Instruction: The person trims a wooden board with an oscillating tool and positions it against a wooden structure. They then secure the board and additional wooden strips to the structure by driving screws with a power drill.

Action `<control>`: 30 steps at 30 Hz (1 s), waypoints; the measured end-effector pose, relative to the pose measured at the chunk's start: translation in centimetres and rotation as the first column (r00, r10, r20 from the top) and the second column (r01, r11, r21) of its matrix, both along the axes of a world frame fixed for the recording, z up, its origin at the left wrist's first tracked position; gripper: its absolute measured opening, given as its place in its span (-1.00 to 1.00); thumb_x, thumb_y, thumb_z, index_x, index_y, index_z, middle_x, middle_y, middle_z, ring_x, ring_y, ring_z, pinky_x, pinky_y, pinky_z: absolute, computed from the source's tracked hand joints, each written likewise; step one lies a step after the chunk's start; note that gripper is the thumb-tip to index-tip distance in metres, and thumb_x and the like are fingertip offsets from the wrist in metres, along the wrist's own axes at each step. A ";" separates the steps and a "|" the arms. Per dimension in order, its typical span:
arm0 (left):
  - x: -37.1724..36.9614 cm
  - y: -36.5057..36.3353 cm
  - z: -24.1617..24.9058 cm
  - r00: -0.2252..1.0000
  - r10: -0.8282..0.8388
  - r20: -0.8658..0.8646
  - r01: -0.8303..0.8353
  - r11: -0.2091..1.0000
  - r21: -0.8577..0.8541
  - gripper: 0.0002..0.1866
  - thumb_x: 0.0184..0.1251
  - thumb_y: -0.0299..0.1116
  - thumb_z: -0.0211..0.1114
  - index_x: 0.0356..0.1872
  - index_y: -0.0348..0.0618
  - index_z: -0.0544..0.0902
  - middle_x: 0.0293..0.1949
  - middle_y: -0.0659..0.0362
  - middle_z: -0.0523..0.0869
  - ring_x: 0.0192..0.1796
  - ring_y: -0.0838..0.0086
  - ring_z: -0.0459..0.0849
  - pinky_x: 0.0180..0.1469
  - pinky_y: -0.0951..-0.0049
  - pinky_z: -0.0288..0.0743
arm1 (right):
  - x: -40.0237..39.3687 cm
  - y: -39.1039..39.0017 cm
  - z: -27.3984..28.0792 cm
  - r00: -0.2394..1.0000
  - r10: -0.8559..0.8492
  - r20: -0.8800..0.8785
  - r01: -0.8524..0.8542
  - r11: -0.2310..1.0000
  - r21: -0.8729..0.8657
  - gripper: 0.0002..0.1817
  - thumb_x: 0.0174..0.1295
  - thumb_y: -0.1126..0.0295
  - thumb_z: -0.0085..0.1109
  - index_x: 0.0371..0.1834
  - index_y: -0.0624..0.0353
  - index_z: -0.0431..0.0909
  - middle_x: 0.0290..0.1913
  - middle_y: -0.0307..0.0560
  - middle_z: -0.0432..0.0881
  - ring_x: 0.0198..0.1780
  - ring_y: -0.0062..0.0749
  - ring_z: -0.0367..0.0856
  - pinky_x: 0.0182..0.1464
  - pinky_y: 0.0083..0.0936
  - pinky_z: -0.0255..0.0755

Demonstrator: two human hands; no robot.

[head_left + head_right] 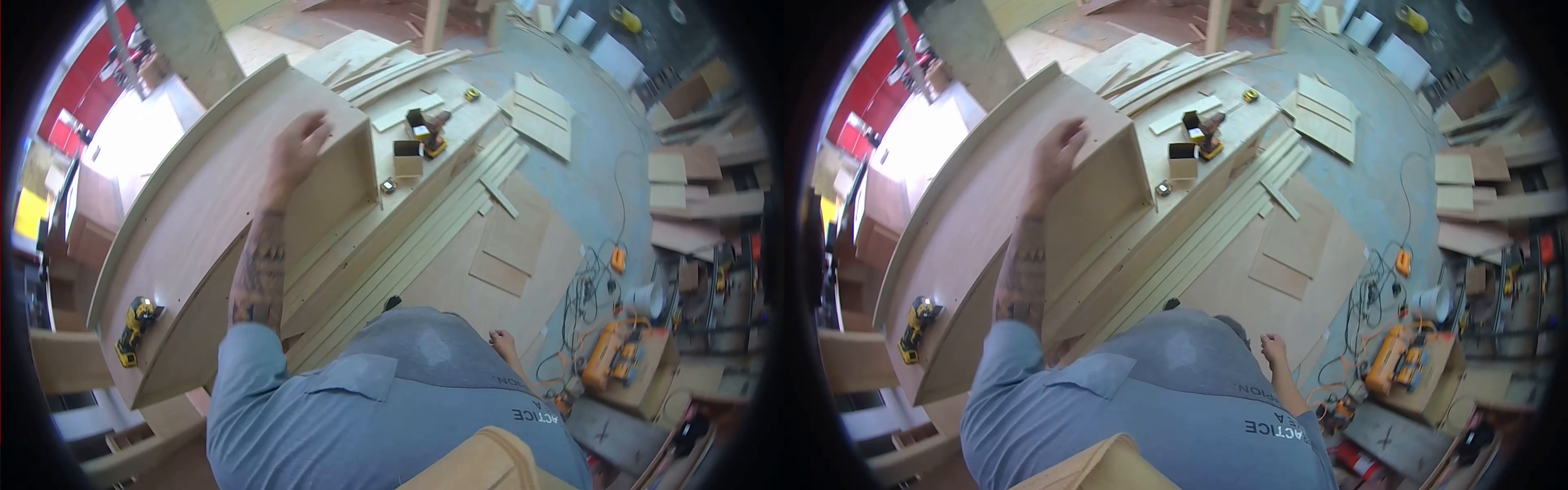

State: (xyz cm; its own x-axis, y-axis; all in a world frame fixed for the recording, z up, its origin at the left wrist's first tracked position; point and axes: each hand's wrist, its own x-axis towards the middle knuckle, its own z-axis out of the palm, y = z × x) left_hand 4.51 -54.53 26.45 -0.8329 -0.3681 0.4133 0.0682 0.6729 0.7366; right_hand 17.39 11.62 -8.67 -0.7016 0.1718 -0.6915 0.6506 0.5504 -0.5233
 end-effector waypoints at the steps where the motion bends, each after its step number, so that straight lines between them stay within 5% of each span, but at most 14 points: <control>1: -3.2 -0.6 0.3 0.999 -0.027 0.019 0.028 0.999 -0.026 -0.54 0.62 -0.13 0.40 0.36 -0.19 0.72 0.21 -0.16 0.83 0.28 0.11 0.82 0.36 0.16 0.66 | -2.9 -0.3 -0.1 0.999 0.035 0.003 -0.035 0.999 -0.002 -0.48 0.43 0.14 0.39 0.26 0.36 0.69 -0.18 0.05 0.83 -0.29 -0.35 0.76 -0.18 -0.34 0.67; 4: -11.6 -3.6 0.5 0.994 0.006 0.108 0.008 0.991 -0.132 -0.37 0.52 -0.05 0.46 0.43 -0.25 0.65 0.32 -0.25 0.72 0.41 -0.05 0.69 0.49 0.09 0.54 | -11.0 -2.9 0.2 0.988 0.087 -0.131 -0.088 0.996 -0.005 -0.50 0.48 0.14 0.36 0.29 0.33 0.68 -0.13 0.04 0.82 -0.21 -0.34 0.78 -0.12 -0.34 0.67; 6: -16.0 -5.7 0.0 0.953 0.155 0.261 -0.101 0.973 -0.209 -0.23 0.47 0.04 0.48 0.54 -0.22 0.54 0.42 -0.35 0.61 0.52 -0.13 0.55 0.57 0.10 0.44 | -17.2 -7.5 3.4 0.967 0.031 -0.253 -0.082 0.978 -0.192 -0.56 0.53 0.18 0.32 0.27 0.28 0.70 -0.03 0.07 0.83 -0.10 -0.34 0.79 0.02 -0.35 0.67; 9: -21.9 -10.5 -2.3 0.893 0.285 0.348 -0.210 0.948 -0.238 -0.06 0.44 0.15 0.46 0.68 -0.16 0.37 0.58 -0.44 0.37 0.68 -0.22 0.29 0.68 -0.01 0.26 | -27.1 -15.5 8.9 0.841 0.266 -0.471 -0.399 0.894 -0.206 -0.63 0.62 0.26 0.26 0.31 0.29 0.67 0.01 -0.05 0.81 -0.01 -0.40 0.77 0.10 -0.40 0.65; 12: -25.9 -14.8 -3.8 0.716 0.604 0.351 -0.427 0.776 -0.465 0.08 0.42 0.25 0.42 0.77 -0.13 0.19 0.70 -0.42 0.12 0.78 -0.29 0.00 0.75 -0.26 -0.04 | -38.2 -24.3 15.9 0.606 0.472 -0.640 -0.691 0.711 -0.131 -0.65 0.60 0.30 0.29 0.28 0.29 0.68 0.05 -0.03 0.83 0.06 -0.37 0.79 0.18 -0.37 0.65; 14: -27.7 -18.1 -4.3 0.563 0.710 0.423 -0.492 0.699 -0.518 0.15 0.44 0.28 0.39 0.82 -0.09 0.01 0.76 -0.39 -0.11 0.81 -0.35 -0.25 0.71 -0.49 -0.30 | -46.1 -30.8 20.6 0.446 0.544 -0.711 -0.827 0.553 -0.095 -0.63 0.53 0.28 0.34 0.26 0.27 0.70 0.05 0.13 0.83 0.12 -0.17 0.83 0.22 -0.28 0.65; 16: -28.5 -21.4 -6.2 0.536 0.776 0.332 -0.555 0.620 -0.554 0.17 0.46 0.29 0.37 0.84 -0.04 -0.08 0.77 -0.37 -0.15 0.81 -0.34 -0.33 0.69 -0.55 -0.38 | -54.3 -37.1 22.2 0.367 0.566 -0.738 -0.902 0.412 -0.132 -0.63 0.52 0.28 0.36 0.24 0.28 0.70 0.01 0.11 0.83 0.07 -0.21 0.84 0.16 -0.30 0.66; 18: -29.0 -21.8 -7.1 0.430 0.803 0.413 -0.587 0.596 -0.548 0.17 0.49 0.27 0.35 0.84 0.02 -0.15 0.79 -0.31 -0.23 0.81 -0.32 -0.37 0.68 -0.57 -0.38 | -62.1 -43.5 19.8 0.397 0.631 -0.667 -0.915 0.333 -0.229 -0.61 0.50 0.23 0.38 0.23 0.28 0.69 -0.05 0.08 0.80 -0.01 -0.16 0.82 0.10 -0.26 0.66; 21: -29.6 -21.6 -8.8 0.332 0.873 0.358 -0.599 0.488 -0.635 0.18 0.49 0.23 0.37 0.83 0.06 -0.23 0.79 -0.26 -0.27 0.81 -0.30 -0.38 0.68 -0.58 -0.37 | -71.9 -52.8 10.5 0.200 0.763 -0.615 -0.975 0.219 -0.045 -0.54 0.45 0.12 0.41 0.22 0.23 0.69 0.02 0.14 0.78 0.10 0.02 0.79 0.18 -0.12 0.66; 23: -29.7 -21.2 -9.1 0.297 0.884 0.360 -0.579 0.467 -0.669 0.19 0.48 0.19 0.40 0.83 0.08 -0.24 0.79 -0.24 -0.28 0.81 -0.28 -0.39 0.68 -0.60 -0.36 | -75.5 -58.3 6.4 -0.051 0.904 -0.425 -0.957 0.078 0.281 -0.46 0.40 0.03 0.43 0.28 0.16 0.65 0.21 0.27 0.70 0.23 0.25 0.71 0.26 0.04 0.64; 25: -29.6 -20.8 -8.8 0.267 0.900 0.345 -0.563 0.436 -0.702 0.20 0.47 0.15 0.42 0.83 0.11 -0.26 0.78 -0.23 -0.28 0.81 -0.27 -0.40 0.67 -0.62 -0.35 | -77.0 -63.3 0.5 -0.058 0.923 -0.380 -0.962 0.050 0.269 -0.42 0.39 0.03 0.43 0.34 0.14 0.61 0.31 0.32 0.61 0.28 0.29 0.66 0.28 0.08 0.64; 27: -29.7 -20.5 -8.8 0.302 0.899 0.317 -0.551 0.436 -0.711 0.18 0.46 0.02 0.46 0.82 0.06 -0.22 0.76 -0.22 -0.18 0.80 -0.27 -0.33 0.71 -0.52 -0.30 | -76.9 -67.8 -2.8 0.004 0.961 -0.278 -0.959 0.083 0.273 -0.27 0.34 0.10 0.48 0.51 0.11 0.45 0.55 0.41 0.35 0.44 0.33 0.52 0.36 0.19 0.57; 28: -29.5 -20.6 -8.8 0.271 0.909 0.318 -0.545 0.417 -0.727 0.18 0.46 0.02 0.46 0.82 0.06 -0.22 0.76 -0.22 -0.18 0.80 -0.27 -0.33 0.71 -0.52 -0.30 | -76.9 -69.7 -3.9 -0.014 0.959 -0.284 -0.967 0.060 0.249 -0.27 0.34 0.10 0.48 0.51 0.11 0.45 0.55 0.41 0.35 0.44 0.33 0.52 0.36 0.19 0.57; 30: -29.1 -20.8 -8.5 0.430 0.861 0.272 -0.506 0.480 -0.716 0.14 0.47 -0.10 0.47 0.82 -0.02 -0.17 0.74 -0.20 -0.11 0.79 -0.26 -0.22 0.76 -0.34 -0.22 | -77.1 -72.8 -6.2 -0.143 0.915 -0.377 -0.892 0.046 0.450 -0.18 0.27 0.21 0.53 0.58 0.13 0.37 0.61 0.38 0.27 0.55 0.31 0.40 0.48 0.21 0.46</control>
